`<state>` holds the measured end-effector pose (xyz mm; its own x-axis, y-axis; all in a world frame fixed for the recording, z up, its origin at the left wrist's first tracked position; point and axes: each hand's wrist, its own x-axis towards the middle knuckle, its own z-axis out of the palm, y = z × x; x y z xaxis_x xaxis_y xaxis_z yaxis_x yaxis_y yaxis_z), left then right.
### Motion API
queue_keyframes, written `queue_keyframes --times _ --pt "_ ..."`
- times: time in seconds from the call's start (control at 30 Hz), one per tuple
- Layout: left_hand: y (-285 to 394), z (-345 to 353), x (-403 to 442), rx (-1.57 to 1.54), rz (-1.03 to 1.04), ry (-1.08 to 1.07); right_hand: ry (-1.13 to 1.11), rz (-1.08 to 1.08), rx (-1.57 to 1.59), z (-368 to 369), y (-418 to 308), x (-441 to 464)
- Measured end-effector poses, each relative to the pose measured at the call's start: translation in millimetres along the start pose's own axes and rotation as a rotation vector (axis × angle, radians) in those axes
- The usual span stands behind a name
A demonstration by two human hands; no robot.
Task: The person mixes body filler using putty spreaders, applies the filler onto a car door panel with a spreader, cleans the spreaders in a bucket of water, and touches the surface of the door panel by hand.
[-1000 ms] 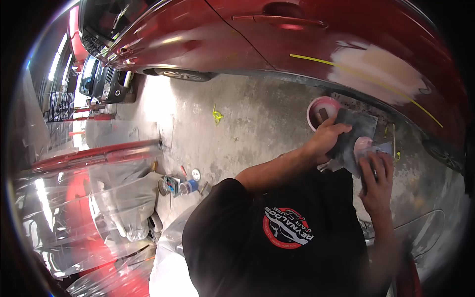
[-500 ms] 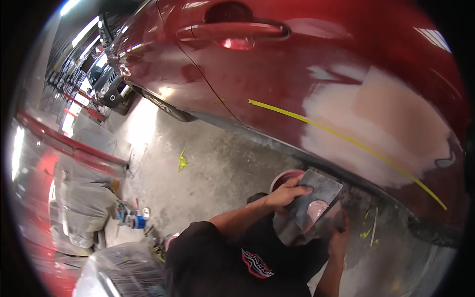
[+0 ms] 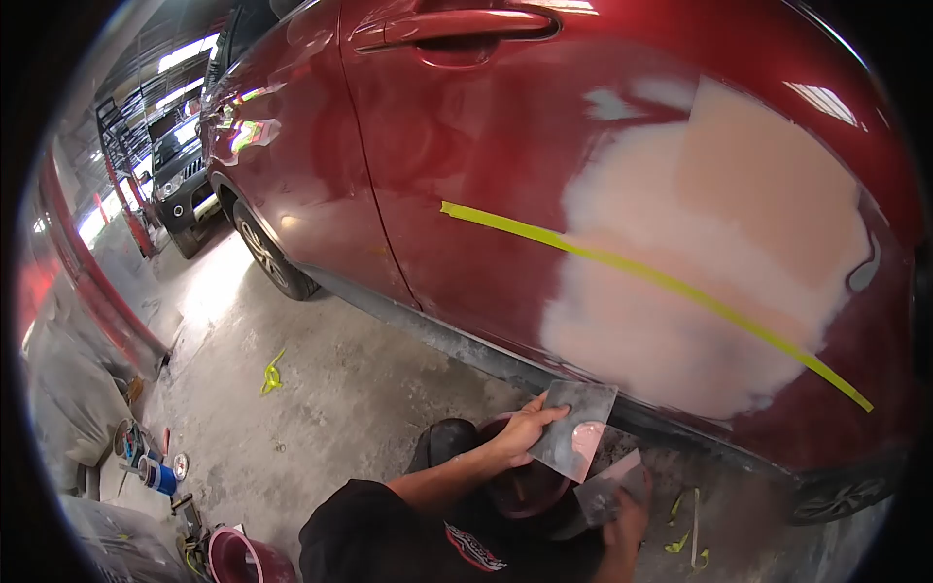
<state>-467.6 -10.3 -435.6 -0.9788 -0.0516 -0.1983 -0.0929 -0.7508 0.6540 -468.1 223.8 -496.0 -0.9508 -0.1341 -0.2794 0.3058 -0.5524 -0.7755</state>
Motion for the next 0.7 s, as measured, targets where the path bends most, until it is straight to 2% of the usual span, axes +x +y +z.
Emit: queue_keyframes --times 0.03,0.07,0.13,0.17,0.23,0.3,0.37,0.43,0.57,0.63,0.67,0.7 --pt "6 5 -4 0.028 0.018 0.038 0.007 -0.001 0.000 -1 -4 -6" --pt "10 11 -9 0.055 0.032 0.078 -0.015 -0.089 -0.044 -5 -9 -11" --pt "20 19 -11 0.071 0.060 0.050 -0.007 -0.249 -0.191 -5 -21 -17" --pt "24 22 -12 0.089 0.096 0.026 0.004 -0.243 -0.189 -4 -29 -18" --pt "32 30 -9 0.126 0.116 -0.008 -0.017 -0.562 -0.612 5 -45 -21" --pt "31 34 -11 0.188 0.265 -0.041 0.006 -0.808 -0.795 49 -70 -40" --pt "38 47 -24 0.236 0.261 -0.054 -0.178 -0.965 -1.019 66 -90 -42" --pt "36 39 -25 0.405 0.364 -0.304 -0.225 -1.240 -1.243 93 -105 -47" --pt "36 55 -53 0.569 0.445 -0.335 -0.377 -1.219 -1.379 122 -104 -44" --pt "33 53 -57 0.814 0.566 -0.212 -0.495 -1.146 -1.335 124 -85 -41" --pt "31 51 -54 0.849 0.699 -0.175 -0.531 -1.147 -1.322 122 -73 -43" --pt "30 48 -54 0.855 0.706 -0.163 -0.544 -1.150 -1.313 118 -64 -46"
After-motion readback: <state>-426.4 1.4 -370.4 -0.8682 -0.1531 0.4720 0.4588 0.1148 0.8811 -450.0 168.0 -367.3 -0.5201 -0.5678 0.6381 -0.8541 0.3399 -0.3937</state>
